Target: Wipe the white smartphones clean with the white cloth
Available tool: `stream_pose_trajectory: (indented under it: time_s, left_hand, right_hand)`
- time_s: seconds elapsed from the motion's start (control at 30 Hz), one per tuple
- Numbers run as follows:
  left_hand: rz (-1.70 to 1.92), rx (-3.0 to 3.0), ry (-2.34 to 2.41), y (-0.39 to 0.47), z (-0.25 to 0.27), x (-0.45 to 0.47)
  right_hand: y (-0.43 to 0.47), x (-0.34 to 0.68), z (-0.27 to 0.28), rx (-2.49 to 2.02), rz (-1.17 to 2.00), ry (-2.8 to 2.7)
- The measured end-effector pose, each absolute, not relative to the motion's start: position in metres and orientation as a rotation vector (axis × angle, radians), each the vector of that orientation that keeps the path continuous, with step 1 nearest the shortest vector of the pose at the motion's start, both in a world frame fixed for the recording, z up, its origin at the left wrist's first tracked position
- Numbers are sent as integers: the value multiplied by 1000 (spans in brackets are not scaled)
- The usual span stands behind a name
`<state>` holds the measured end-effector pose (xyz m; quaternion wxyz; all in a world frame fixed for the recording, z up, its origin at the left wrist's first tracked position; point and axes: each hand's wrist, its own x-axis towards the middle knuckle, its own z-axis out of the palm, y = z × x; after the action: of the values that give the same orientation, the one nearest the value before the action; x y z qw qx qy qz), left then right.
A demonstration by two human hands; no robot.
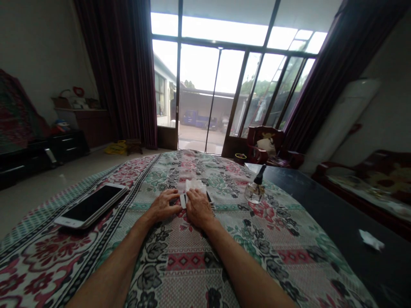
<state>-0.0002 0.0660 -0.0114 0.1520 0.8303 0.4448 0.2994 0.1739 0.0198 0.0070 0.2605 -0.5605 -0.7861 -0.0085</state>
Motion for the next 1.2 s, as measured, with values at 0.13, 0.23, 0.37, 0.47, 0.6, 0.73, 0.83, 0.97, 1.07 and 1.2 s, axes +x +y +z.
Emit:
stream_pose_trajectory:
  time_s: [0.13, 0.23, 0.37, 0.47, 0.6, 0.73, 0.83, 0.97, 1.07, 1.2]
  left_hand:
    - [870, 2397, 1258, 63, -8, 1]
    - [879, 2408, 1235, 61, -5, 1]
    - [884, 2424, 1231, 60, -4, 2]
    - [878, 2441, 1229, 60, -5, 2]
    - [866, 2425, 1239, 61, -7, 2]
    - [861, 2369, 1306, 63, -10, 1]
    - [875, 2362, 1294, 64, -12, 0]
    - [880, 2349, 1288, 64, -13, 0]
    - [863, 2349, 1301, 64, -12, 0]
    - [832, 2360, 1303, 64, -10, 0]
  right_hand:
    - [18, 169, 4, -1419, 75, -2130]
    - [19, 169, 1, -1364, 128, -2104]
    - [20, 169, 0, -1328, 142, -2168]
    - [19, 170, 2, -1330, 126, -2224]
    - [19, 173, 4, -1368, 77, -2232]
    - [22, 180, 5, -1484, 27, -2160]
    - [25, 187, 5, -1548, -22, -2110]
    - [29, 197, 5, -1609, -55, -2030]
    - [33, 204, 5, -1682, -57, -1953]
    - [34, 208, 6, -1726, -72, -1899]
